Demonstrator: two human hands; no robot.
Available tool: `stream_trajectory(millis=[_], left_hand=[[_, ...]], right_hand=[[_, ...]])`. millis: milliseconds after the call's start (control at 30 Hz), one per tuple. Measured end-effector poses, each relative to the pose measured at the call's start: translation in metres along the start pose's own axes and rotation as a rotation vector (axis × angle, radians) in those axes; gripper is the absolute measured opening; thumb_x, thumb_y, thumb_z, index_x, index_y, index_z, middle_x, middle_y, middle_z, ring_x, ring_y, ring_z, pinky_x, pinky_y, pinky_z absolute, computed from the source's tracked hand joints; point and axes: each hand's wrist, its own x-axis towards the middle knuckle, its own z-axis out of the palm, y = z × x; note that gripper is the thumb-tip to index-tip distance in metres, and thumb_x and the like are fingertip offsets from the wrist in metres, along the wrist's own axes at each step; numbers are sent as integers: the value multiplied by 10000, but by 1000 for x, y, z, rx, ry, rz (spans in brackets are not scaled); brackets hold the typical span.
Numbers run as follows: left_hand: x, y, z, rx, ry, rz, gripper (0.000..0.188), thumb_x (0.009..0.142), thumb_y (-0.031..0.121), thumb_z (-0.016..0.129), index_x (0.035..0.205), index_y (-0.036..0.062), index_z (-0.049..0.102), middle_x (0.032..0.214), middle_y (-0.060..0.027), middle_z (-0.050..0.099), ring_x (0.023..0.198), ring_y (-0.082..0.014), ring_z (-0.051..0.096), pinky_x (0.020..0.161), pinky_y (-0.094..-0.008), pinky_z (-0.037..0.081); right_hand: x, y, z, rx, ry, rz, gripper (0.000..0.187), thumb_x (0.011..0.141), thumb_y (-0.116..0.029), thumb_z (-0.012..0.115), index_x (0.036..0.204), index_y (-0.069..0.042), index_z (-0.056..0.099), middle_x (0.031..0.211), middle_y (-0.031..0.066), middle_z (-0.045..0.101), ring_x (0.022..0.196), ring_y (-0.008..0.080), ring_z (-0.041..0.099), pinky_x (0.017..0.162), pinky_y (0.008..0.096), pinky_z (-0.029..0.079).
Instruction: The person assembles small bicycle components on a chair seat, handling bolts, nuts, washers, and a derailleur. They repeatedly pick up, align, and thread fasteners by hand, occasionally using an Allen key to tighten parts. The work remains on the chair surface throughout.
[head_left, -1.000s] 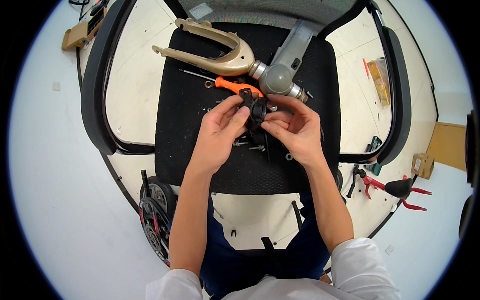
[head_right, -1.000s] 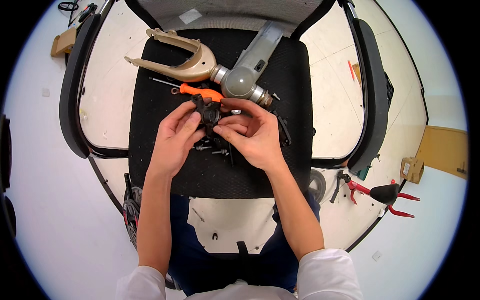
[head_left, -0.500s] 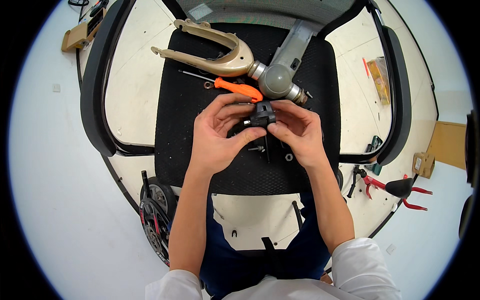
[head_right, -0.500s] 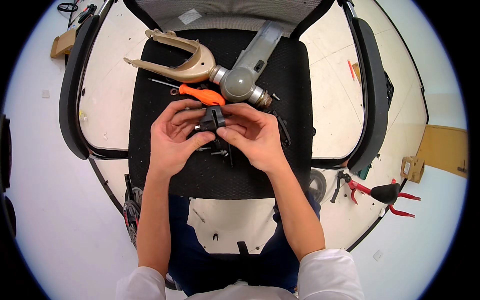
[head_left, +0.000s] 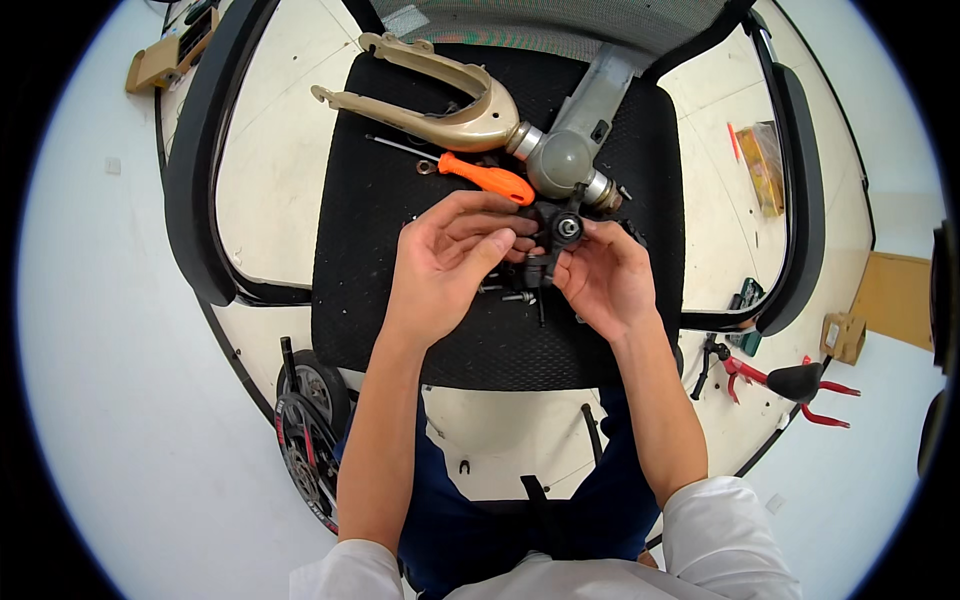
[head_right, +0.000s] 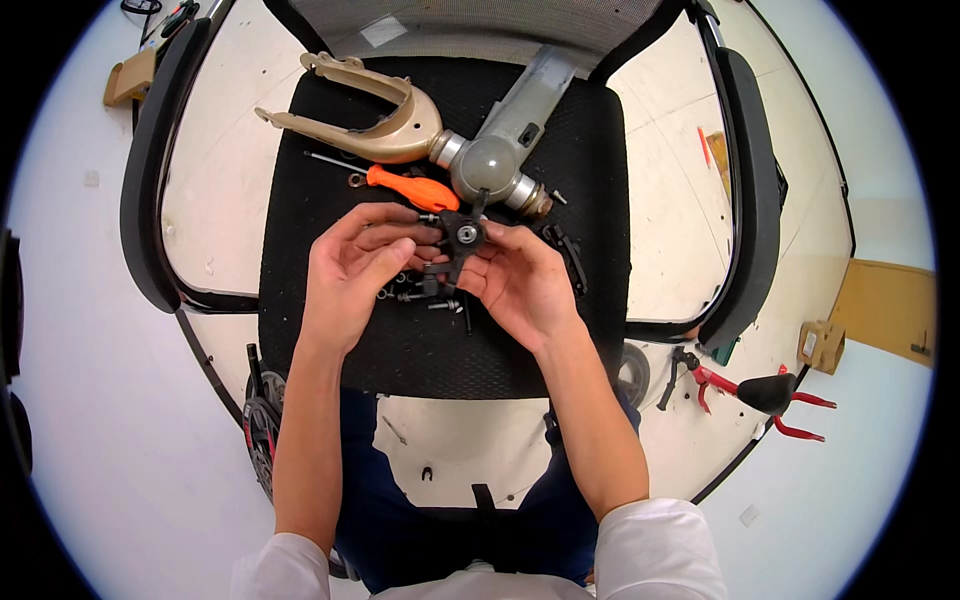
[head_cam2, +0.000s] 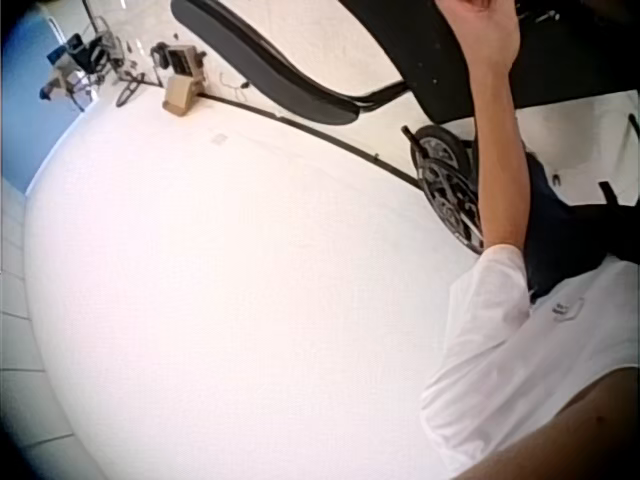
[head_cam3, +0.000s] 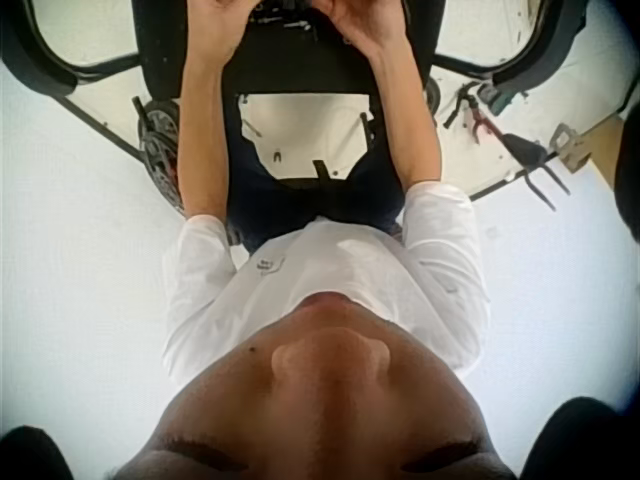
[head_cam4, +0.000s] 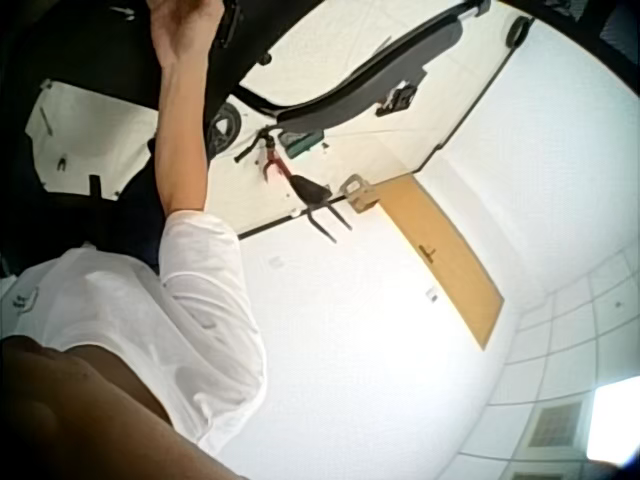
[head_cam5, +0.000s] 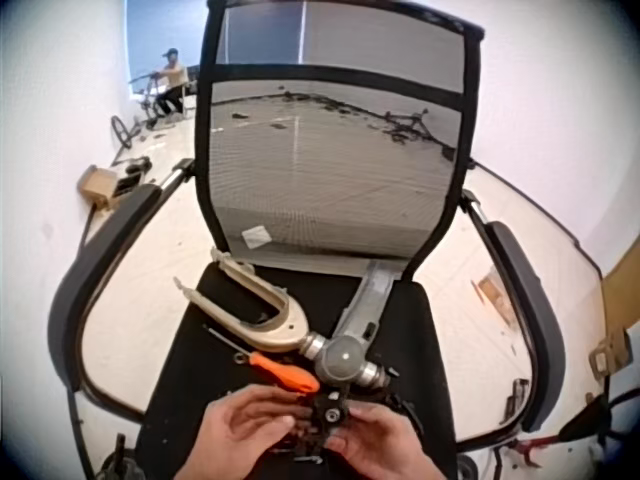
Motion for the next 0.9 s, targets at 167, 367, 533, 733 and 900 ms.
stream_trajectory(millis=[167,367,533,733,900], left_hand=[[-2,-5,3,103,2,49,284,836,-112,667,1109,-69,601,1035,-182,692,944,-217,706,856,-318,587],[-1,-5,4,218,30,84,235,824,-115,689,1038,-53,611,954,-136,683,864,-155,693,788,-268,583],[-3,-3,4,224,46,76,257,819,-108,704,1030,-35,575,935,-118,679,832,-128,674,764,-256,570],[-3,-8,11,304,142,204,261,844,-100,683,1072,-41,568,957,-124,680,856,-133,676,779,-251,553],[1,-6,2,442,83,308,229,860,-59,674,1086,-29,649,1023,-101,677,901,-136,665,786,-260,529]], right_hand=[[0,-1,-2,108,-112,26,338,998,-200,469,1192,59,566,1111,162,664,1000,258,683,905,372,561],[0,4,-1,27,-23,36,311,1005,-199,470,1167,45,575,1082,151,670,966,250,693,862,367,584],[1,5,1,-25,-27,48,311,1007,-197,451,1179,37,562,1075,149,673,953,267,702,857,377,590],[1,7,0,81,-10,102,336,999,-186,423,1182,71,538,1055,192,671,921,295,712,815,377,613],[2,6,-4,255,-8,181,359,999,-186,402,1171,100,533,1019,220,674,839,297,724,747,362,636]])
